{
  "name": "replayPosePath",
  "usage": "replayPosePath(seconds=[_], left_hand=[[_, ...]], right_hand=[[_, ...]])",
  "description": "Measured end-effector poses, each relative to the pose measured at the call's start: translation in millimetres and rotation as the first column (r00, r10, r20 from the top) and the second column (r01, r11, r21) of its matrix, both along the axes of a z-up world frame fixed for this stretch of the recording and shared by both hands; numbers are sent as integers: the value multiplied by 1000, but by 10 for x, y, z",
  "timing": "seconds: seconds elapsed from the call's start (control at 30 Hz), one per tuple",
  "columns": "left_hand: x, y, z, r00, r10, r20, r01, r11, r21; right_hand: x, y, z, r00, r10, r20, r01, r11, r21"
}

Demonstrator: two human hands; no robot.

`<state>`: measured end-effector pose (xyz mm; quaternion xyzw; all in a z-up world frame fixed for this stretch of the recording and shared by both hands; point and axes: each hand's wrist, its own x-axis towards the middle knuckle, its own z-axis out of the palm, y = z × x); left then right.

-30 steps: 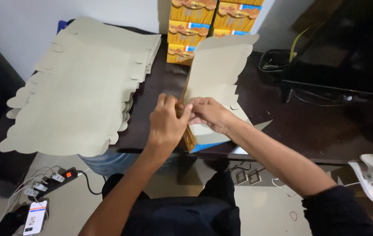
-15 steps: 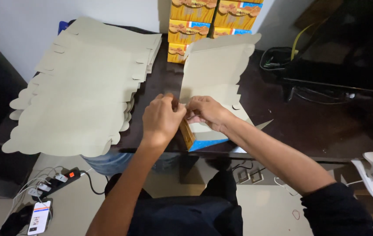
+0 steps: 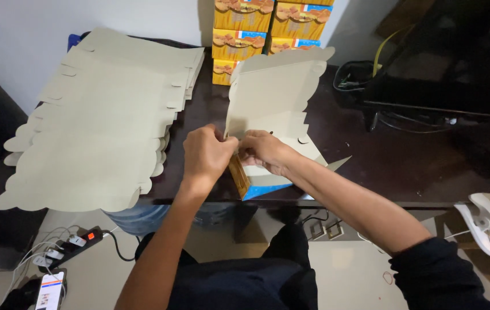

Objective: Folding a flat cardboard cutout into a finished box

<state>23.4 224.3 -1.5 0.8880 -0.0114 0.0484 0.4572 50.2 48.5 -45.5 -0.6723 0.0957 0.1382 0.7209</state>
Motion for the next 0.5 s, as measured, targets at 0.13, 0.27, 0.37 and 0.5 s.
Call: replayPosePath(seconds=[0.13,0.27,0.37,0.5], left_hand=[[-77,-7,94,999,-28,-18,28,1000,-2],[-230,1,254,989,-117,86,113,992,57],[-103,-62,135,976,-149,157,129,983,132],[-110,-106,266,973,-188,135,153,960,236]], right_hand=[[-53,57,75,997,72,-32,-76,988,-131],[79,55,-87,990,118,-80,-128,983,-134],[-112,163,195,983,165,-79,-175,972,-155],[-92,39,162,980,189,-55,-197,952,-236]])
